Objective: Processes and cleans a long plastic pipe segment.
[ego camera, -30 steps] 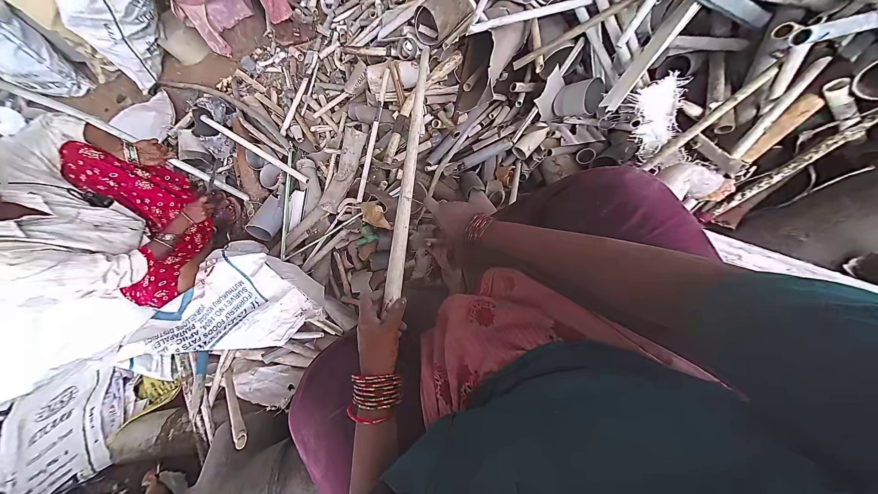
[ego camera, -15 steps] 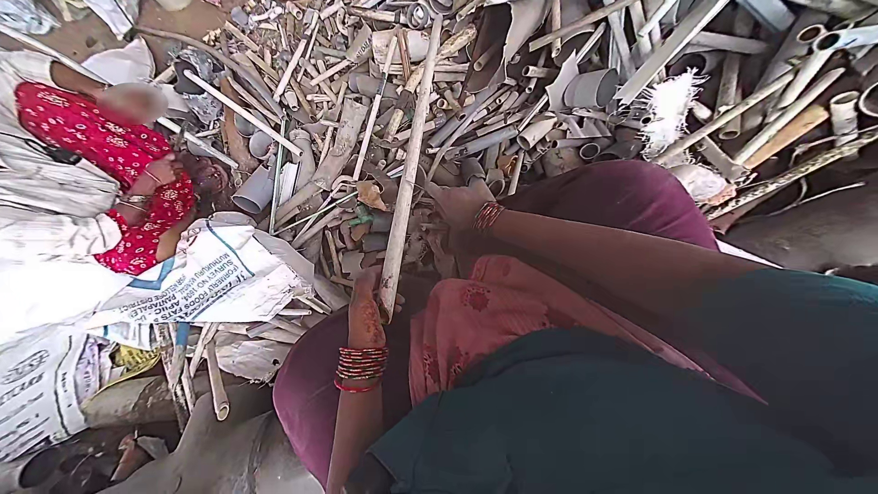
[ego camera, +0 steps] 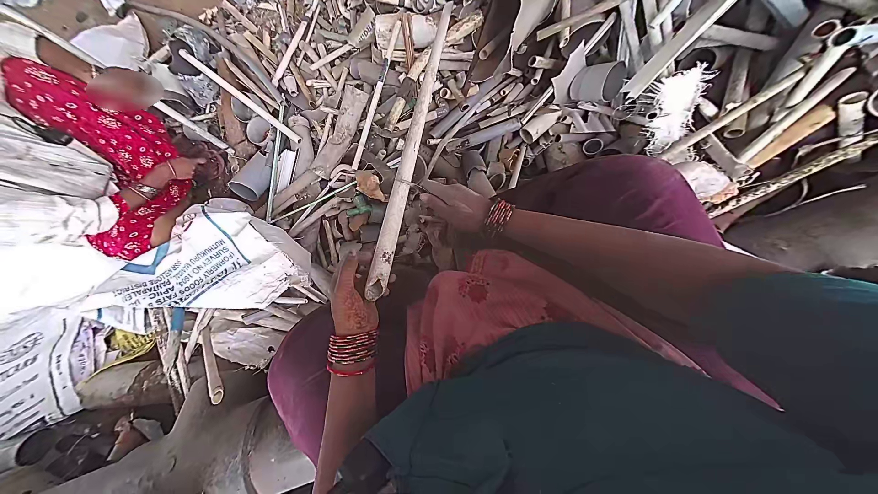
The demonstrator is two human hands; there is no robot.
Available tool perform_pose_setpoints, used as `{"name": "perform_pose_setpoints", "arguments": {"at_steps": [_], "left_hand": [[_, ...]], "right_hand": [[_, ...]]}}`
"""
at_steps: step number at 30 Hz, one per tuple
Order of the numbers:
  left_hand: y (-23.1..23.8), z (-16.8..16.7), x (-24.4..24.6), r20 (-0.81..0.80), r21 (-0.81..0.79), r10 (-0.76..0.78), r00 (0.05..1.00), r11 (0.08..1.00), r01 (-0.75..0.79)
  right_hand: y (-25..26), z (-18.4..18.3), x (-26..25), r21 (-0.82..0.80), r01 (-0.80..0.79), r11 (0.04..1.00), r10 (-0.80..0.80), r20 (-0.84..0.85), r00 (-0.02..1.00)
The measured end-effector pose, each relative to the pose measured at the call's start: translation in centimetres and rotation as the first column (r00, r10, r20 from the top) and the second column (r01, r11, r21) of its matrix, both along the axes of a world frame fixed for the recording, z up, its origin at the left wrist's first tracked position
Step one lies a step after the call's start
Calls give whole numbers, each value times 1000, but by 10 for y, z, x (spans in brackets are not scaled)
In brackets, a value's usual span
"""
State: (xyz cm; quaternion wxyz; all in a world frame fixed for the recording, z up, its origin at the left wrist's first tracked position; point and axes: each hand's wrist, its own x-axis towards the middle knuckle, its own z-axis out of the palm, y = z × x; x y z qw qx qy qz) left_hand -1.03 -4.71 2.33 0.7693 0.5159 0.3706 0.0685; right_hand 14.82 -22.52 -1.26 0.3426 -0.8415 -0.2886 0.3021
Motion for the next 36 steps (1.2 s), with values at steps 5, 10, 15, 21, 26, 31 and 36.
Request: {"name": "perform_pose_setpoints", "arguments": {"at_steps": [5,10,15,21,26,31,36], "left_hand": [[-9,-2,7,-54,-149,196,979,968,-202],[-12,-4,5,-84,-179,255,963,947,-267],[-18,-8,6,-82,-225,291,953,926,-302],[-16,-15,2,40,-357,262,964,905,-231],[-19,-12,3,43,-364,258,965,904,-225],[-19,-15,1,62,-288,254,965,930,-227],[-22,-16,0,68,-280,239,969,936,-211]], "right_hand": [[16,2,-50,202,-1,979,65,-312,948],[27,1,-61,197,-24,980,83,-296,952],[28,2,-85,255,-25,967,105,-304,947],[26,1,-90,305,-71,950,162,-285,945],[24,13,-84,233,-26,972,103,-324,940],[26,22,-82,217,-74,974,132,-270,954],[24,32,-81,134,-65,989,105,-316,943]]}}
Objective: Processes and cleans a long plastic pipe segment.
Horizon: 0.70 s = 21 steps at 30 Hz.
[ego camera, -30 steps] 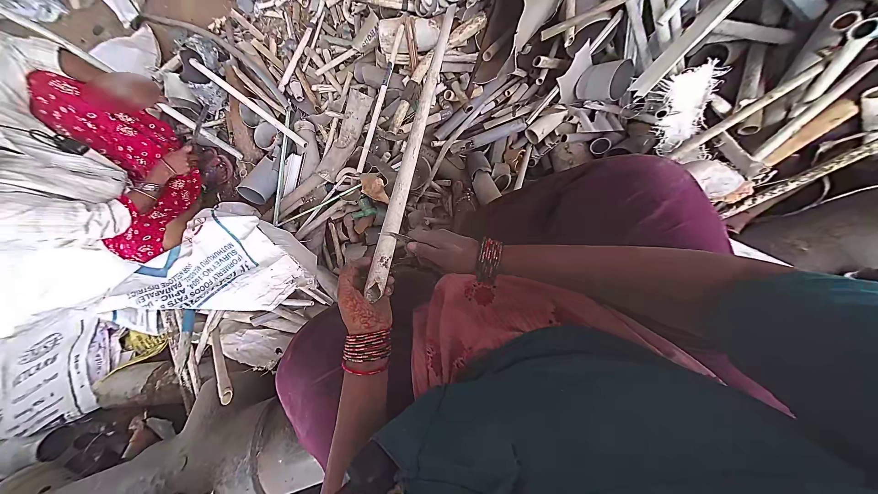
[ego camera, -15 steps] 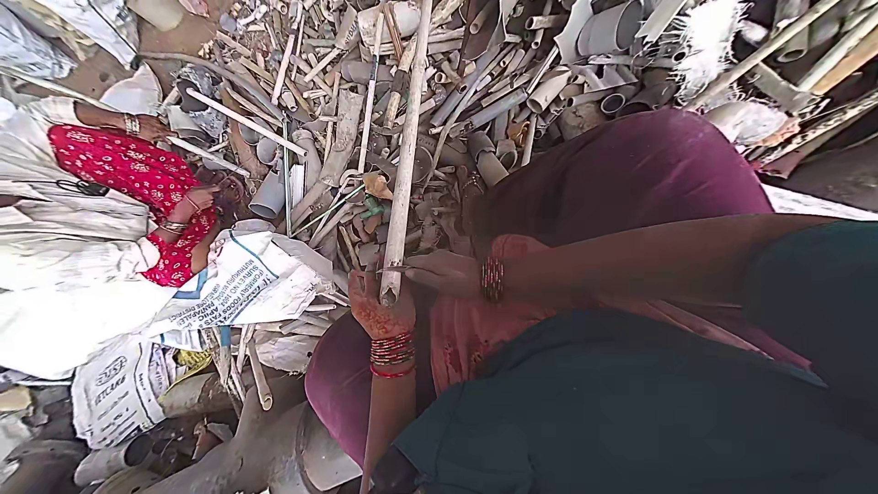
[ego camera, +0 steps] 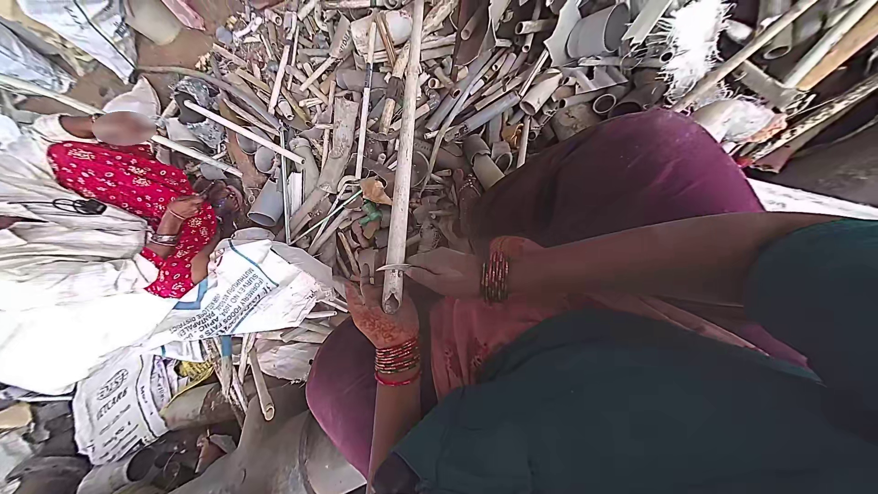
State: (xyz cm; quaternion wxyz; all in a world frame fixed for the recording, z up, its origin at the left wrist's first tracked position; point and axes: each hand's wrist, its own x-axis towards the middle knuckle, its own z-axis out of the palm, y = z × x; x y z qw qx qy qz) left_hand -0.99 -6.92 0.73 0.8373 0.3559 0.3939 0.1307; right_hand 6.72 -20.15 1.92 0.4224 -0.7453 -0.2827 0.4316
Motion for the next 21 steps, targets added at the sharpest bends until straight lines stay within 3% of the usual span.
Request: {"name": "perform_pose_setpoints", "arguments": {"at_steps": [3,6,10,16,21], "left_hand": [[-1,1,0,0,19,14,1000,1000,-14],[0,1,-1,12,41,-25,1000,999,25],[-4,0,-1,20,34,-31,999,999,30],[-3,2,-1,5,61,-57,998,997,57],[-1,0,-1,8,40,-42,999,998,41]], "right_hand": [[-1,12,1,-13,-60,998,60,7,998],[1,7,11,-49,67,997,-67,1,998],[-3,18,-2,-46,-38,998,35,-50,998],[-1,16,16,-121,-11,993,15,35,999],[0,3,11,-32,-4,999,5,36,999]]}}
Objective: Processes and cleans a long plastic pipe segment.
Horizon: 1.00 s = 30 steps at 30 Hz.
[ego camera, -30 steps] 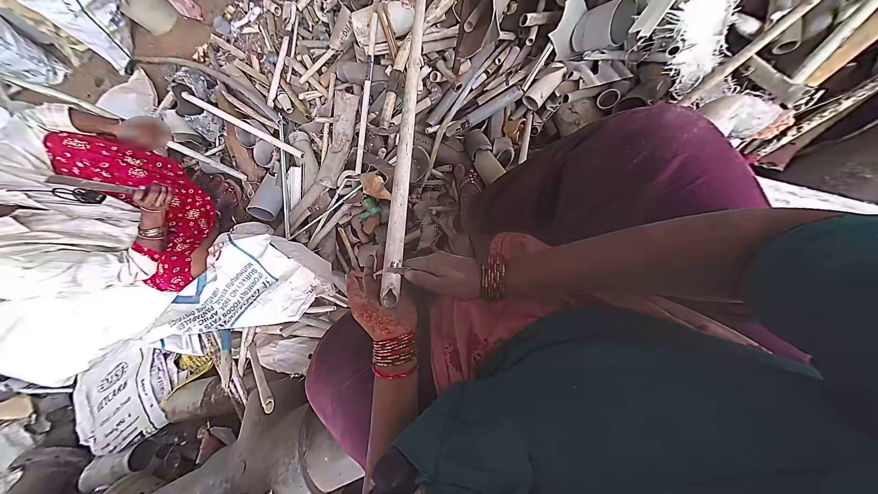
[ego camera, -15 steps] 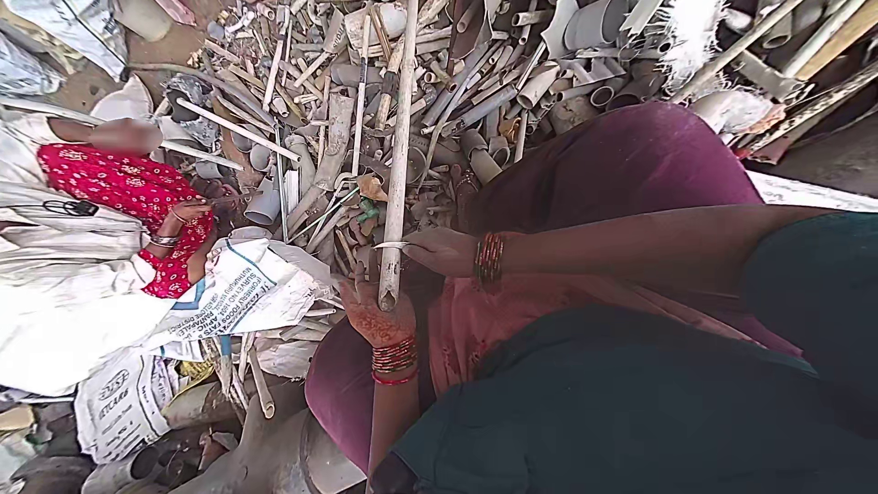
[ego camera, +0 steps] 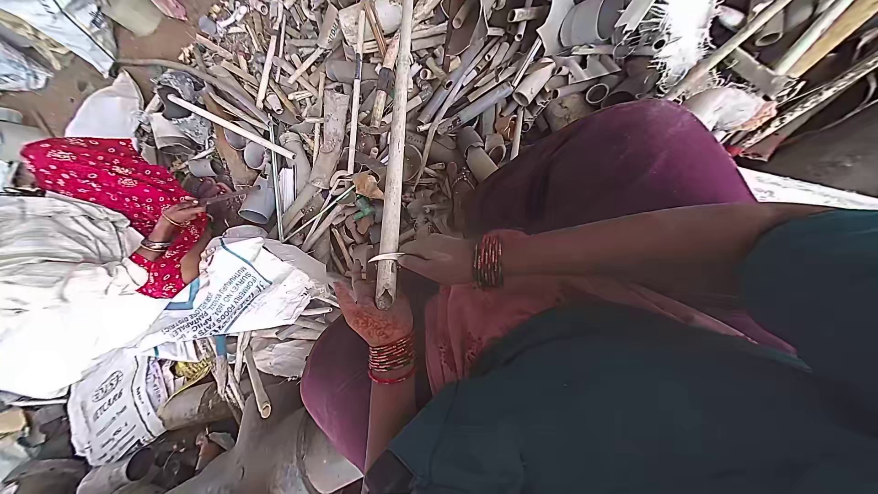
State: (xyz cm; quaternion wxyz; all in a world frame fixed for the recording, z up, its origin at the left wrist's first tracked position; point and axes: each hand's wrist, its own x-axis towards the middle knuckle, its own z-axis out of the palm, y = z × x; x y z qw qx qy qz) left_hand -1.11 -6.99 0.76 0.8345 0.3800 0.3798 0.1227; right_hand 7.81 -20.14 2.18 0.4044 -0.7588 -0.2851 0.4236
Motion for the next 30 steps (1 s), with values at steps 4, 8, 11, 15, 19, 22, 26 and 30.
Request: {"name": "perform_pose_setpoints", "arguments": {"at_steps": [4,8,11,15,19,22,26,30], "left_hand": [[1,1,0,14,-38,-7,1000,999,7],[1,4,0,40,-74,-17,999,997,20],[3,4,0,30,-106,-12,999,994,15],[3,-1,1,45,-117,-27,999,993,32],[6,3,0,34,-140,10,999,990,-5],[7,5,2,35,-122,5,999,993,0],[6,1,0,93,-144,1,996,990,12],[7,4,2,52,-122,13,999,992,-7]], "right_hand": [[-3,-8,3,61,32,998,-36,51,998],[-4,-9,-15,136,-46,990,39,53,998],[-5,-29,6,188,108,976,-122,67,990],[-5,-22,-15,196,21,980,-20,-10,1000],[-2,-42,-2,256,51,965,-56,12,998],[-3,-52,-2,294,133,946,-136,-10,991],[-4,-30,-20,256,-3,967,19,-60,998],[-2,-41,4,198,129,972,-115,-80,990]]}}
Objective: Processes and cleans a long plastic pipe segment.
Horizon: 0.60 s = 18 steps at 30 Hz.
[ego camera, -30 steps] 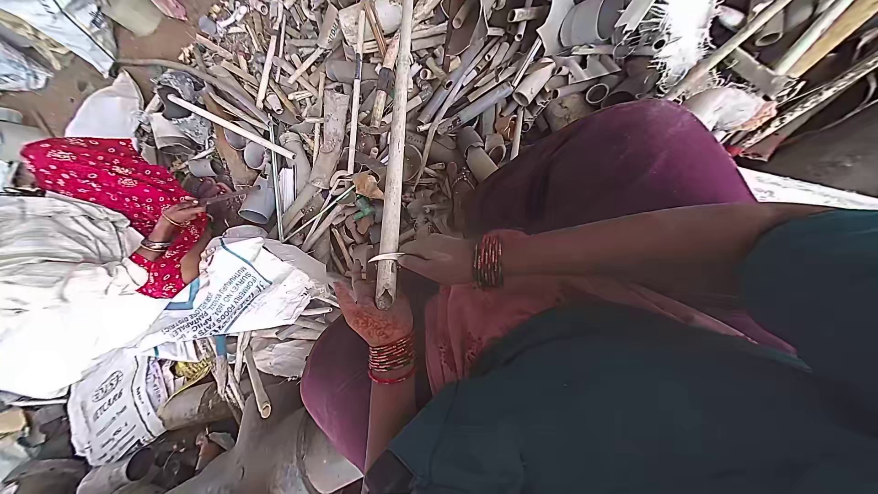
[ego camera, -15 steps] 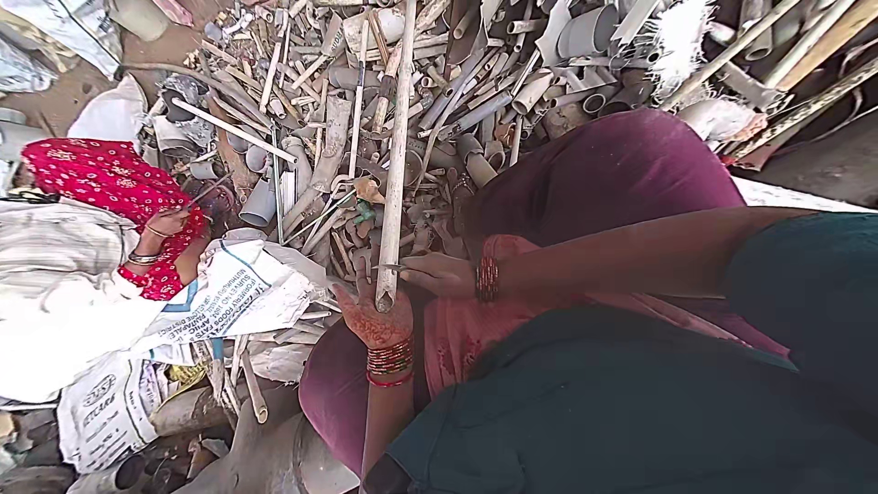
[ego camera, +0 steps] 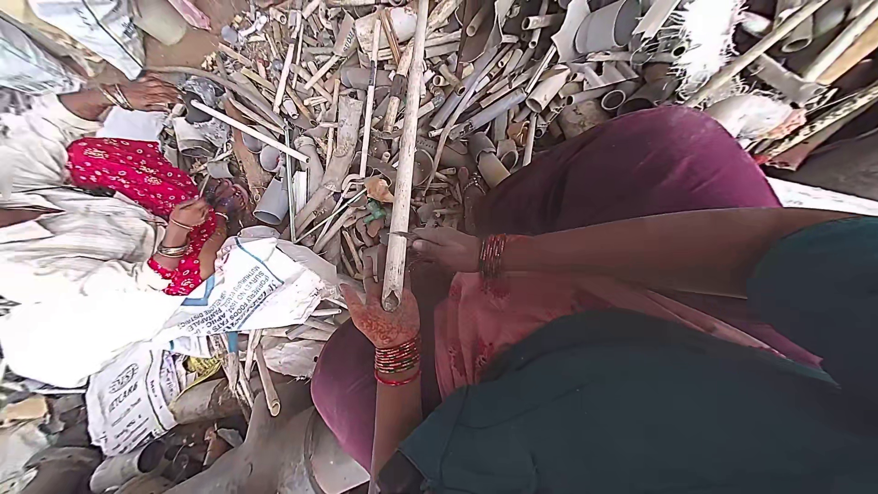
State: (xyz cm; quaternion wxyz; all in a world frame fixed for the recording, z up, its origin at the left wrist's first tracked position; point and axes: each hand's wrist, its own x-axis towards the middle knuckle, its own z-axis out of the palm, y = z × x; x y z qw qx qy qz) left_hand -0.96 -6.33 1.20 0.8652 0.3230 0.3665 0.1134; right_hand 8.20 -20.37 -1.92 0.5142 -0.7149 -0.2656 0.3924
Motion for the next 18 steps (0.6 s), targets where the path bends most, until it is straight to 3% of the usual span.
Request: {"name": "perform_pose_setpoints", "arguments": {"at_steps": [6,11,14,18], "left_hand": [[-4,3,1,17,-34,17,1000,999,-16],[-7,11,2,-36,54,-8,999,999,10],[-11,15,2,-18,51,-34,999,998,35],[-11,18,1,72,60,-28,997,998,24]], "right_hand": [[0,11,-28,30,-182,983,176,150,973],[-1,-9,15,-182,114,977,-78,198,977],[1,21,5,-236,59,970,-43,75,996],[-1,33,-31,-205,-107,973,127,90,988]]}}
